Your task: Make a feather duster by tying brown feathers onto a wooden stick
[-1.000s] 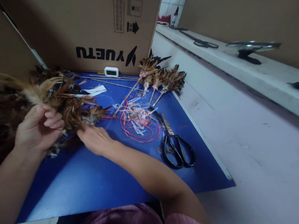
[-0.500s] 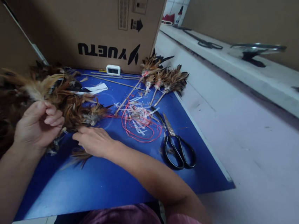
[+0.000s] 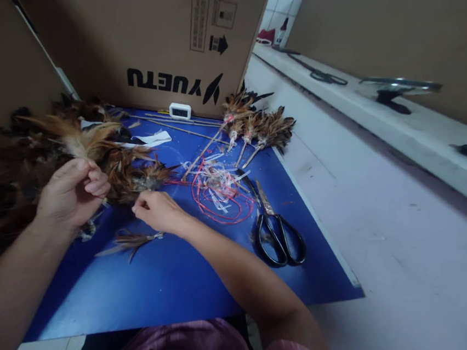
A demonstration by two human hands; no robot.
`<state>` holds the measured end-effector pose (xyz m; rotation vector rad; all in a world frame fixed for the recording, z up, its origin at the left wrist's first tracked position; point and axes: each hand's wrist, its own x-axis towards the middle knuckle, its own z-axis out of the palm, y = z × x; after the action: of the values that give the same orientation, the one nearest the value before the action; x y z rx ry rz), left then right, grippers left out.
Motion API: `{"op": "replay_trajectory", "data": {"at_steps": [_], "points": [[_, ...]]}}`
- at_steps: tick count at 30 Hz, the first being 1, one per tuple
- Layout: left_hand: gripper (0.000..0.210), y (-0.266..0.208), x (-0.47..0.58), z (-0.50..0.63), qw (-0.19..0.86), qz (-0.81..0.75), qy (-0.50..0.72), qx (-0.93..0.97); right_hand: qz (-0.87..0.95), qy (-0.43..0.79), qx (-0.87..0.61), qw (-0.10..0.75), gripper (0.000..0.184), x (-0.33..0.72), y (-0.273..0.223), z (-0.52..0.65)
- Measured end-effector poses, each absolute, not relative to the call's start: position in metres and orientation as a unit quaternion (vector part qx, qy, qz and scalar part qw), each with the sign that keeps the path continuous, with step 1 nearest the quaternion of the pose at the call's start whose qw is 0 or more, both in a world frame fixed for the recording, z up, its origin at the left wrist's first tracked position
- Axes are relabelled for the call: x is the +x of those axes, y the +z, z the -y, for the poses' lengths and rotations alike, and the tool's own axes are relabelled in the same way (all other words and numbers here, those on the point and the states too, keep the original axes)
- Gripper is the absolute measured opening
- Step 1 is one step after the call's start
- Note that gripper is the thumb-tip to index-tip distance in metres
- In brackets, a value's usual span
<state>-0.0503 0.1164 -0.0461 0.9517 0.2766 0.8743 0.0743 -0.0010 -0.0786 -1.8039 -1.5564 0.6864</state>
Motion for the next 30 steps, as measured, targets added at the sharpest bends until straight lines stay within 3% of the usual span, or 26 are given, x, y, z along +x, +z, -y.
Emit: {"op": "replay_trajectory", "data": {"at_steps": [3,6,10,15,20,27,30], "points": [[0.013,-0.048,-0.05,-0.117,0.791,-0.138,0.405,0.437,0.553,0.311,-0.675,0.376,0.013,0.087,-0.079,0.019],[0.012,-0.051,-0.049,-0.117,0.79,-0.144,0.402,0.44,0.553,0.32,-0.676,0.367,0.008,0.091,-0.081,0.034],[0.014,-0.053,-0.047,-0.113,0.788,-0.152,0.392,0.45,0.619,0.205,-0.7,0.291,0.008,0.078,-0.081,0.032],[0.012,-0.054,-0.046,-0.111,0.78,-0.159,0.388,0.465,0.69,0.058,-0.703,0.163,0.021,0.049,-0.086,0.004],[0.013,-0.057,-0.045,-0.111,0.782,-0.162,0.373,0.472,0.72,0.032,-0.685,0.11,0.019,0.045,-0.087,0.002],[0.016,-0.078,-0.036,-0.103,0.804,-0.188,0.299,0.479,0.705,0.16,-0.666,0.184,0.009,0.078,-0.073,0.049],[0.014,-0.085,-0.032,-0.1,0.817,-0.199,0.261,0.475,0.646,0.126,-0.715,0.235,0.01,0.1,-0.071,0.055]]}}
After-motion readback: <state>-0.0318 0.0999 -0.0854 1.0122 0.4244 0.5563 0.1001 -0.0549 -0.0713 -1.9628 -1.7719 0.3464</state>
